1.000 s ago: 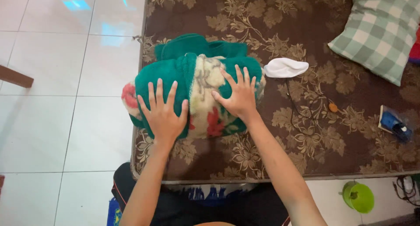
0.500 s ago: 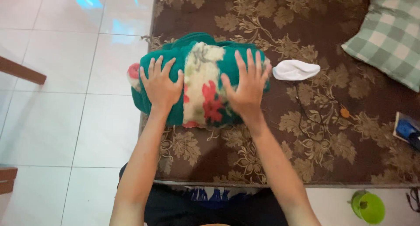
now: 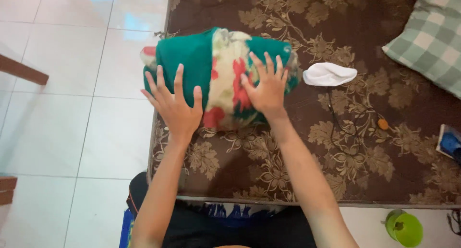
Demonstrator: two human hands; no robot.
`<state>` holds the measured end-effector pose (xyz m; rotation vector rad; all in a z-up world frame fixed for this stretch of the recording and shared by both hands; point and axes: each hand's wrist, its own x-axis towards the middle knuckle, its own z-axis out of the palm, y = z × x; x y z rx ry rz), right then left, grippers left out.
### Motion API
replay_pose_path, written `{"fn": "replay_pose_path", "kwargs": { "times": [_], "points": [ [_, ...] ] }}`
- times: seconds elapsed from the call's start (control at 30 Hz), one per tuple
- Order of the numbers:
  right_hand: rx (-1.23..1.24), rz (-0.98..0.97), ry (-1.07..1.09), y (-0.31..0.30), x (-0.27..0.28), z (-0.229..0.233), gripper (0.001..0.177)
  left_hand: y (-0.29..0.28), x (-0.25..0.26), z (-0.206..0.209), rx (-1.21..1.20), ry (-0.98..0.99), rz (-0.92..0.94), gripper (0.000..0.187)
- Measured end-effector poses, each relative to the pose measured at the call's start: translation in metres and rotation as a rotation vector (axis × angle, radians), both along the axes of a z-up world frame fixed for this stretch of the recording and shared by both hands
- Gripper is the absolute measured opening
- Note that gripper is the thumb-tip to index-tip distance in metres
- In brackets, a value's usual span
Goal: The person folds a green patterned blanket on top of a mattress.
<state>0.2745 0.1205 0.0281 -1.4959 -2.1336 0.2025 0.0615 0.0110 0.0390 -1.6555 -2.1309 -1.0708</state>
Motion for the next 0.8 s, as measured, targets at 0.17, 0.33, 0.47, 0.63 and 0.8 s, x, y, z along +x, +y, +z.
{"fn": "replay_pose_path", "kwargs": {
  "times": [0.17, 0.33, 0.47, 0.63, 0.8],
  "points": [
    [-0.039, -0.019, -0.004, 0.024, 0.000, 0.004, 0.064, 0.019, -0.001, -0.044, 0.032, -0.124, -0.065, 0.057],
    [-0.054, 0.102, 0.300, 0.054, 0.039, -0.025, 0.071, 0.043, -0.003, -0.026, -0.031, -0.101, 0.016, 0.057],
    [-0.124, -0.383, 0.503, 0.001, 0.036, 0.020, 0.126, 0.069, -0.016, -0.026, -0.062, -0.110, 0.037, 0.056],
    [-0.507, -0.193, 0.953, 0.017, 0.039, -0.040, 0.141, 0.091, -0.028, -0.016, -0.112, -0.159, 0.019, 0.058],
    [-0.318, -0.314, 0.506, 0.045, 0.042, -0.069, 0.132, 0.087, -0.076, -0.031, -0.010, -0.178, -0.181, 0.087]
  ]
}}
